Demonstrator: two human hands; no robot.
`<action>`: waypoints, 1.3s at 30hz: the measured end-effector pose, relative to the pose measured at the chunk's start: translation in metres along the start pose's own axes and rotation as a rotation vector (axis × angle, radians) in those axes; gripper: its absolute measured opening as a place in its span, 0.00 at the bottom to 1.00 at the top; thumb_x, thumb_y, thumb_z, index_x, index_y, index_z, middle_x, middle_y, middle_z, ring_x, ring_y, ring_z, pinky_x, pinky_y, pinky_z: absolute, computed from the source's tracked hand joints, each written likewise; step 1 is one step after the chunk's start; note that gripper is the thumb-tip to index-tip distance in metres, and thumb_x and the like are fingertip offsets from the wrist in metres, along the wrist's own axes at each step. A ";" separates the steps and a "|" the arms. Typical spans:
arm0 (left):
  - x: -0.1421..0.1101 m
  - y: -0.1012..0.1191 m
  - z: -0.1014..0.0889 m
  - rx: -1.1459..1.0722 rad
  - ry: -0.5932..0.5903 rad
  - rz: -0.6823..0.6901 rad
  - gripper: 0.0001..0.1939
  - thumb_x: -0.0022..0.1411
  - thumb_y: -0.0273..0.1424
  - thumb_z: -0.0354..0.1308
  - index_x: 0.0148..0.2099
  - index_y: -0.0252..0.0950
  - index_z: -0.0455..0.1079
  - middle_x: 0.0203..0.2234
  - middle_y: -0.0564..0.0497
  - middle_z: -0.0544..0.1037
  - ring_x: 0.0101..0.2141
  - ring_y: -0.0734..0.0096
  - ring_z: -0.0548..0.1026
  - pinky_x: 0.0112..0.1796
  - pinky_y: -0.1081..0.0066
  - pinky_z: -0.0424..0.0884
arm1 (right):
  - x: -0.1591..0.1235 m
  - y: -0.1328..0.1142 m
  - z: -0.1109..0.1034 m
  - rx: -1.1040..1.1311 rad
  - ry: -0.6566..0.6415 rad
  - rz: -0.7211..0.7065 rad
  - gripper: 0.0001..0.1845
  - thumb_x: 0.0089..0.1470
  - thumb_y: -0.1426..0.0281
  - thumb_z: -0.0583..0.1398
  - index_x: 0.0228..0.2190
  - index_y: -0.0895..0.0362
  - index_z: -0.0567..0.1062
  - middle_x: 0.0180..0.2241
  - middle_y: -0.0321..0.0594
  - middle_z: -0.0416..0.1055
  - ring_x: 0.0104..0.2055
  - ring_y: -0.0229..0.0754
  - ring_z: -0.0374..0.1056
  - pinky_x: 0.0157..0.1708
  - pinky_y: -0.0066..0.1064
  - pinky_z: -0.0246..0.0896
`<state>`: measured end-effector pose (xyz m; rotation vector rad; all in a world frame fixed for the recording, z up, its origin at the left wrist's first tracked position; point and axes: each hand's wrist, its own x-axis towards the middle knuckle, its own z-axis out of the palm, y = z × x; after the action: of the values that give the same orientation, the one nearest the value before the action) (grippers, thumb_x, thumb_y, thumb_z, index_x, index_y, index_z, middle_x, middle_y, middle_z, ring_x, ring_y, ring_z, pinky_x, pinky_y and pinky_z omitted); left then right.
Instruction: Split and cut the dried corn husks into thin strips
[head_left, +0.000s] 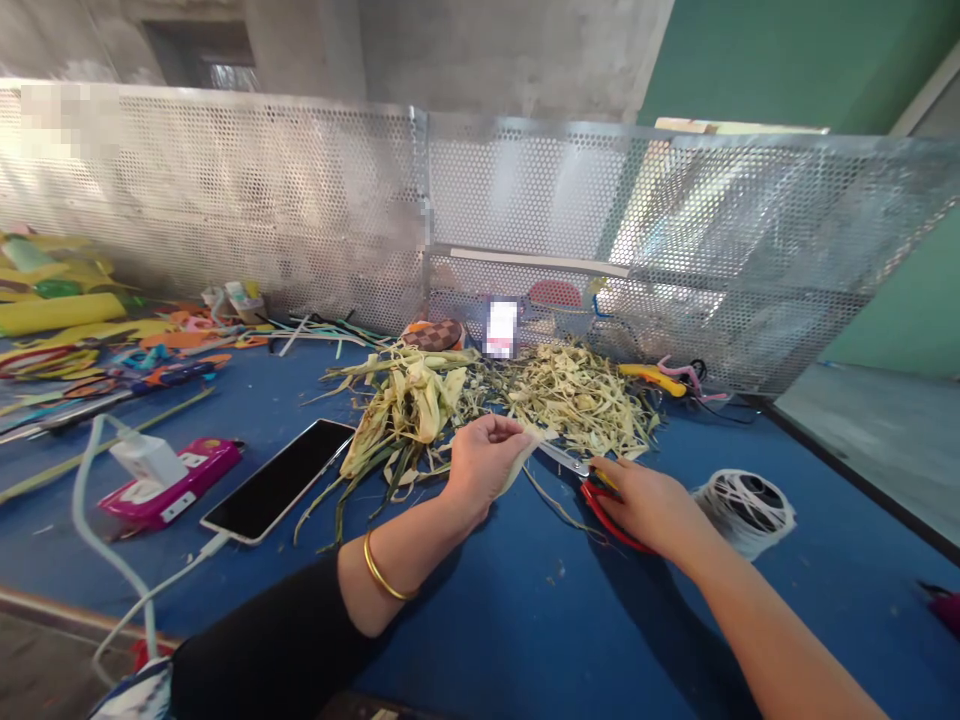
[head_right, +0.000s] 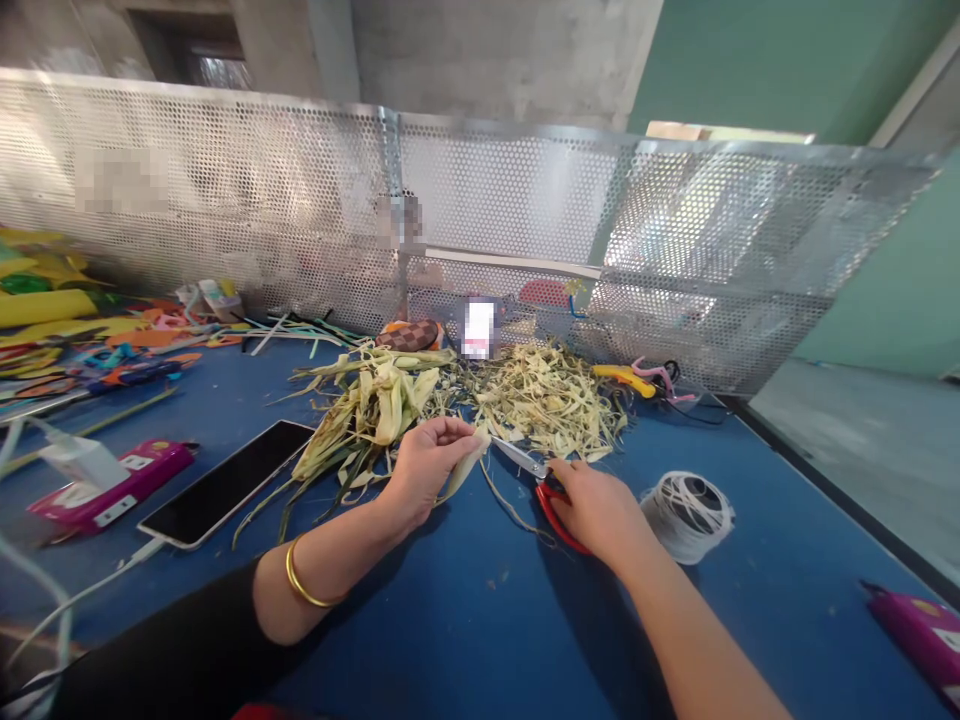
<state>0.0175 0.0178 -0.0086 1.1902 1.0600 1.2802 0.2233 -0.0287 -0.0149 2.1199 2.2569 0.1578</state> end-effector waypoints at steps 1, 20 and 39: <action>-0.001 0.000 0.001 -0.003 -0.010 0.014 0.06 0.44 0.30 0.64 0.26 0.34 0.70 0.19 0.53 0.73 0.22 0.78 0.68 0.24 0.78 0.63 | -0.001 0.000 -0.001 0.000 0.013 -0.006 0.18 0.53 0.67 0.56 0.47 0.53 0.71 0.38 0.46 0.73 0.37 0.48 0.72 0.32 0.32 0.60; 0.002 -0.005 0.002 -0.049 -0.065 0.081 0.09 0.49 0.35 0.59 0.26 0.33 0.69 0.19 0.54 0.71 0.21 0.78 0.66 0.23 0.77 0.62 | 0.027 -0.082 -0.019 1.638 0.170 0.076 0.20 0.35 0.55 0.68 0.19 0.56 0.68 0.17 0.30 0.66 0.22 0.36 0.63 0.27 0.29 0.61; -0.009 -0.001 0.003 0.069 -0.459 -0.160 0.12 0.40 0.33 0.66 0.19 0.34 0.67 0.12 0.56 0.68 0.15 0.82 0.60 0.19 0.79 0.55 | 0.018 -0.057 -0.018 1.552 0.467 0.139 0.12 0.44 0.61 0.61 0.20 0.55 0.67 0.15 0.30 0.63 0.19 0.34 0.58 0.23 0.27 0.55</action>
<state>0.0206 0.0084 -0.0103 1.3410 0.8430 0.7984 0.1642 -0.0152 -0.0023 2.9363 2.8143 -1.8449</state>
